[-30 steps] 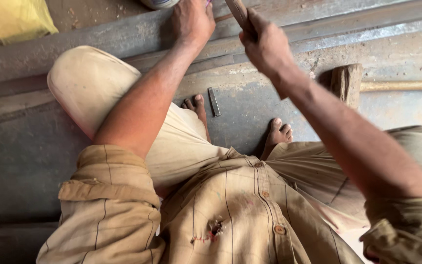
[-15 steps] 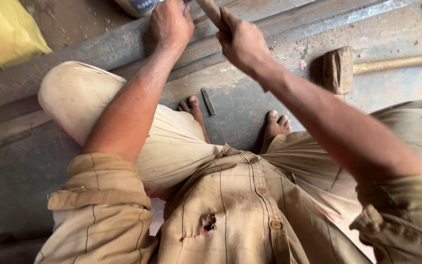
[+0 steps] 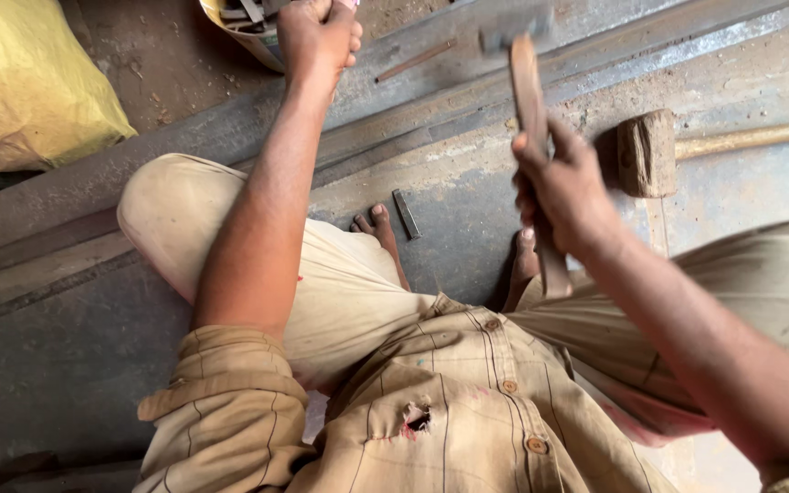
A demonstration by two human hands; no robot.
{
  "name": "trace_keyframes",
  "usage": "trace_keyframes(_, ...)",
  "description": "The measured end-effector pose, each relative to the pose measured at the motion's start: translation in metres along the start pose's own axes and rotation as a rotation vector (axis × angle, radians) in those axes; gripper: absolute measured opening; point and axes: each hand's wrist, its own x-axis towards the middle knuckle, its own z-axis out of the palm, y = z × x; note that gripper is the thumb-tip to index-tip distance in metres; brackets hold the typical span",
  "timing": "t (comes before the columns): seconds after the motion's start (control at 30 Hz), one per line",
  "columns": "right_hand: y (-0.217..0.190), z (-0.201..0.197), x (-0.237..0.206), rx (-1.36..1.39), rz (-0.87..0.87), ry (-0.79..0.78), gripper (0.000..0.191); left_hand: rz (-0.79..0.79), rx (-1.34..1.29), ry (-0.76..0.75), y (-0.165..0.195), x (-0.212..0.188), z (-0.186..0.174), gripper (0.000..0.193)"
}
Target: The person holds a pair of pink scissors and repeatedly strikes the blade area with a hammer while sitting on the floor. They adjust the scissors' position and continue hammering to reshape or fix the blades.
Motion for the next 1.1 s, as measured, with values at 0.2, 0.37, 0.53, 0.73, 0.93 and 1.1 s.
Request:
trace_keyframes(0.2, 0.084, 0.014, 0.019, 0.117, 0.400, -0.140, 0.034, 0.010, -0.170, -0.114, 0.023, 0.003, -0.003, 0.018)
trace_keyframes(0.37, 0.148, 0.016, 0.033, -0.225, 0.585, -0.331, 0.039, 0.211, -0.192, -0.303, 0.051, -0.014, 0.004, 0.024)
trace_keyframes(0.53, 0.127, 0.012, 0.052, -1.017, -0.089, -0.188, 0.059, 0.198, -0.233, -0.537, 0.076, -0.042, 0.013, 0.023)
trace_keyframes(0.73, 0.029, -0.038, 0.063, -0.551, -1.027, 0.486, 0.057, 0.262, -0.052, -0.725, 0.089, -0.074, 0.028, 0.025)
trace_keyframes(0.93, -0.009, -0.047, 0.040, -0.123, -0.875, 0.146, 0.041, 0.034, -0.169, -0.817, 0.098, -0.088, 0.037, 0.035)
trace_keyframes(1.1, -0.009, -0.036, 0.021, -0.074, -0.828, 0.039, 0.039, -0.194, -0.313, -0.825, 0.104, -0.090, 0.028, 0.039)
